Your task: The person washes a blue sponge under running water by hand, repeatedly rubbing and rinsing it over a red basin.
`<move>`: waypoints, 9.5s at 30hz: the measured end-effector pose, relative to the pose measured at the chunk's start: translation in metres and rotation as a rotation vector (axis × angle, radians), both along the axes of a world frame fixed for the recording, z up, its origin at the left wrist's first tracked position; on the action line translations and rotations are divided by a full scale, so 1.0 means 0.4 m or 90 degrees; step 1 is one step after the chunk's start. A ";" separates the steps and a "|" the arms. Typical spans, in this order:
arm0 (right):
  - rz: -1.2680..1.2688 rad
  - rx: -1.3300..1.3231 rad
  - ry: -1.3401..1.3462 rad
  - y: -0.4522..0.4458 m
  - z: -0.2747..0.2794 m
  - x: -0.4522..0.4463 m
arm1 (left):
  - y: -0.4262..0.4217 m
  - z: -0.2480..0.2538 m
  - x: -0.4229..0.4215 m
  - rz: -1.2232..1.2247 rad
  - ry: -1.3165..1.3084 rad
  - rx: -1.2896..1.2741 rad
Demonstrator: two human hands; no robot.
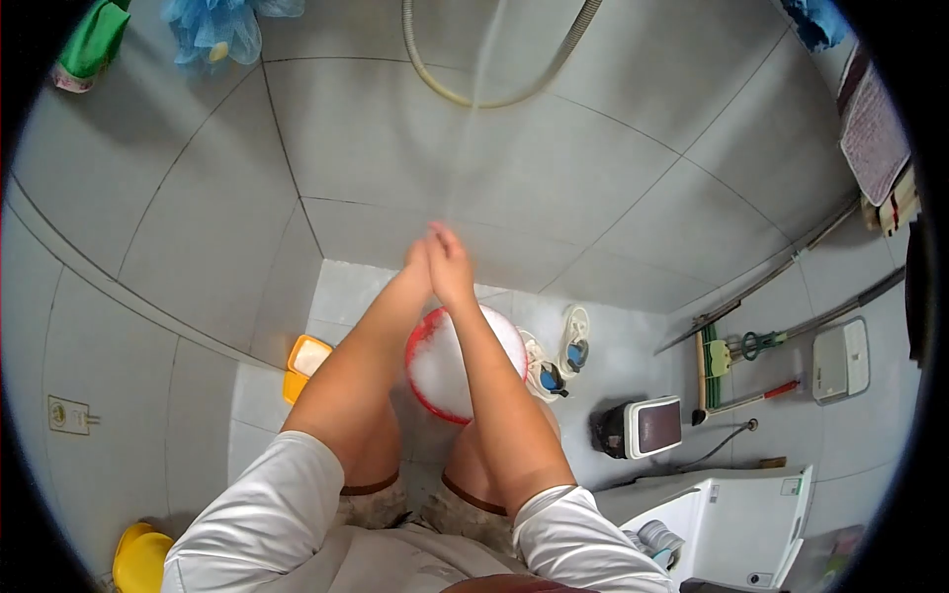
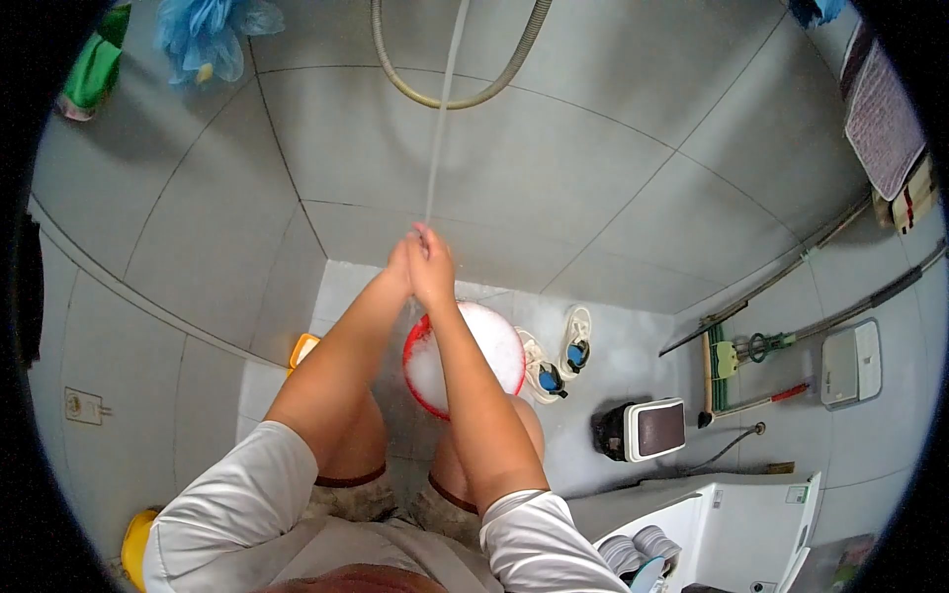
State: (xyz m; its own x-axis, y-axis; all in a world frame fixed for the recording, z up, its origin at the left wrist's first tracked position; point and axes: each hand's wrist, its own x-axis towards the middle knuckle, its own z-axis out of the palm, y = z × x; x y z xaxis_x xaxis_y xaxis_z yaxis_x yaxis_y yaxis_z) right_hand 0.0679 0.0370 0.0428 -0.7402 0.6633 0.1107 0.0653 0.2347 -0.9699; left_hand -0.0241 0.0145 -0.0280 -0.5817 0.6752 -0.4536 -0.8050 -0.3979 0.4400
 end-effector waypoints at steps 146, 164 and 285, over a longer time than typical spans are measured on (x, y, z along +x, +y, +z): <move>-0.119 -0.411 0.110 -0.021 0.028 -0.007 | -0.045 0.138 0.084 0.118 0.563 -0.318; -0.177 -0.609 0.200 -0.040 0.053 -0.029 | -0.048 0.156 0.090 0.246 0.475 -0.442; -0.008 -0.536 0.050 -0.042 0.048 -0.006 | -0.208 0.230 0.073 -0.256 0.212 -0.104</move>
